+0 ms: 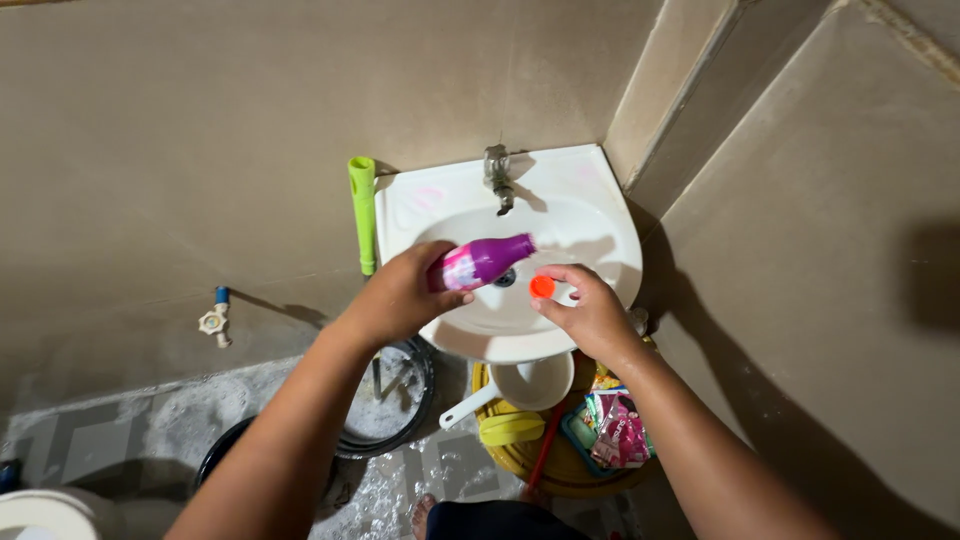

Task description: The person cleans the bathroom by scrubbing the sink with a sponge, rinsing it with water from a pitcher, and then sweeping the floor with a broom.

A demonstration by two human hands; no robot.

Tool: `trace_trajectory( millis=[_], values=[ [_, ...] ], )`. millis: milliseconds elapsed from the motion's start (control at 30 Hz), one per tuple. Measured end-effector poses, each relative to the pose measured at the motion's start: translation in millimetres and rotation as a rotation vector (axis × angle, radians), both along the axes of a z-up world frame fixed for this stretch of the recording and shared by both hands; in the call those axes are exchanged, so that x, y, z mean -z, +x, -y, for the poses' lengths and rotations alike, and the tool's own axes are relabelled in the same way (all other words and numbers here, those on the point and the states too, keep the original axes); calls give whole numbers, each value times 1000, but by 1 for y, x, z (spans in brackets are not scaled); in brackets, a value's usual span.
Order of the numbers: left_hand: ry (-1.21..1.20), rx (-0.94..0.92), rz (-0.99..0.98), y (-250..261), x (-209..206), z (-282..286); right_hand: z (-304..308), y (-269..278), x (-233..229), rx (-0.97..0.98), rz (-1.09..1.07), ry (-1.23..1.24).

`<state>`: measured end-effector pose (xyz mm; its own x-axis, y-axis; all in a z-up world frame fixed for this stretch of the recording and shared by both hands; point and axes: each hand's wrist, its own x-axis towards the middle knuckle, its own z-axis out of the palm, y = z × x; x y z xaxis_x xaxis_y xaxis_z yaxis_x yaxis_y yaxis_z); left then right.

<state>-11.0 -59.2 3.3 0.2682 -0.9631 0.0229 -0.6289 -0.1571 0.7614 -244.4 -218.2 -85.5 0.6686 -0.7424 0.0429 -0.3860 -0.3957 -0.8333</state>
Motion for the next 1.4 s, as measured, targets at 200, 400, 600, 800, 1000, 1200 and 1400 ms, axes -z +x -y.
trace_trajectory(
  millis=[200, 400, 600, 800, 1000, 1200, 1400],
  values=[
    [32, -212, -321, 8, 40, -20, 75, -51, 26, 165, -67, -8],
    [22, -437, -462, 25, 76, -47, 117, -75, -23, 180, -526, -50],
    [15, -535, -556, 28, 87, -51, 183, -40, -6, 108, -573, -154],
    [-28, -536, -559, 25, 88, -43, 237, 4, 23, 99, -504, -179],
    [-29, -550, -554, 23, 91, -43, 240, -7, 41, 87, -283, -146],
    [-53, -571, -591, 26, 97, -47, 233, -13, 42, 141, -278, -102],
    [-57, -601, -590, 30, 97, -52, 215, 64, 9, -32, -266, -326]
  ],
)
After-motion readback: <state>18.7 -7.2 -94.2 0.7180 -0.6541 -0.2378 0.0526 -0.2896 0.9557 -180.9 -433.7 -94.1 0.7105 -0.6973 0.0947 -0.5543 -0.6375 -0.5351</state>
